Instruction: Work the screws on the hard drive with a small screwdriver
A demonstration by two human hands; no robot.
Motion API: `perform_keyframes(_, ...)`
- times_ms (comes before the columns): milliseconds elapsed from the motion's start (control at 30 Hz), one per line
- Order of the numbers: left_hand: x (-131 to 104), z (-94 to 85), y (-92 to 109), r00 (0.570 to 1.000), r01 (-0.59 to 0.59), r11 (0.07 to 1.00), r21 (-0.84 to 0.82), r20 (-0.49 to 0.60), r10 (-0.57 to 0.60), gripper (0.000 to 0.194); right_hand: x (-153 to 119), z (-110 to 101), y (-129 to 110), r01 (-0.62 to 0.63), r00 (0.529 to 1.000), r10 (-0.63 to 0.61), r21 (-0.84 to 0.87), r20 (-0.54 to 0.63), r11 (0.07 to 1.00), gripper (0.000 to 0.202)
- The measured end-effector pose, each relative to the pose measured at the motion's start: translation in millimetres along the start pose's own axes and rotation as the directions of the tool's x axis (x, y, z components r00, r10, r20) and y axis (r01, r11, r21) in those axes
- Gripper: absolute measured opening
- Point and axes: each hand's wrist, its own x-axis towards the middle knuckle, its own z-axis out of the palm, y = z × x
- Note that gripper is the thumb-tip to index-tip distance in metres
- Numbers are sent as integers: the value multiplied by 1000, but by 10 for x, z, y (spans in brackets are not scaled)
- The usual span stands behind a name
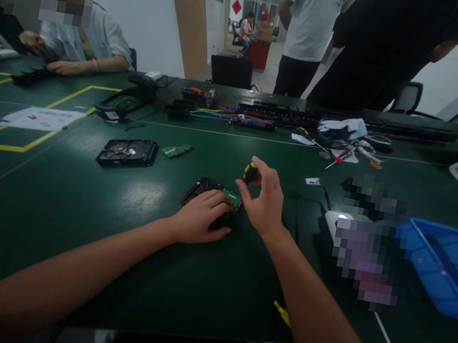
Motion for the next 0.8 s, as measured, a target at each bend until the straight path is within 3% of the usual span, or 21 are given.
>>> perform_keyframes(200,4,-8,1,1000,3,1000,-11,7,-3,41,2,-2,0,-18,1000,18,-6,7,1000,70)
perform_keyframes(400,6,-7,6,1000,7,1000,3,-3,-7,39,-8,13,-35,-37,996,32,63,85,997,76)
perform_keyframes(800,-5,15,-12,1000,2,1000,-1,1,-2,43,5,8,15,-29,1000,29,22,4,999,69)
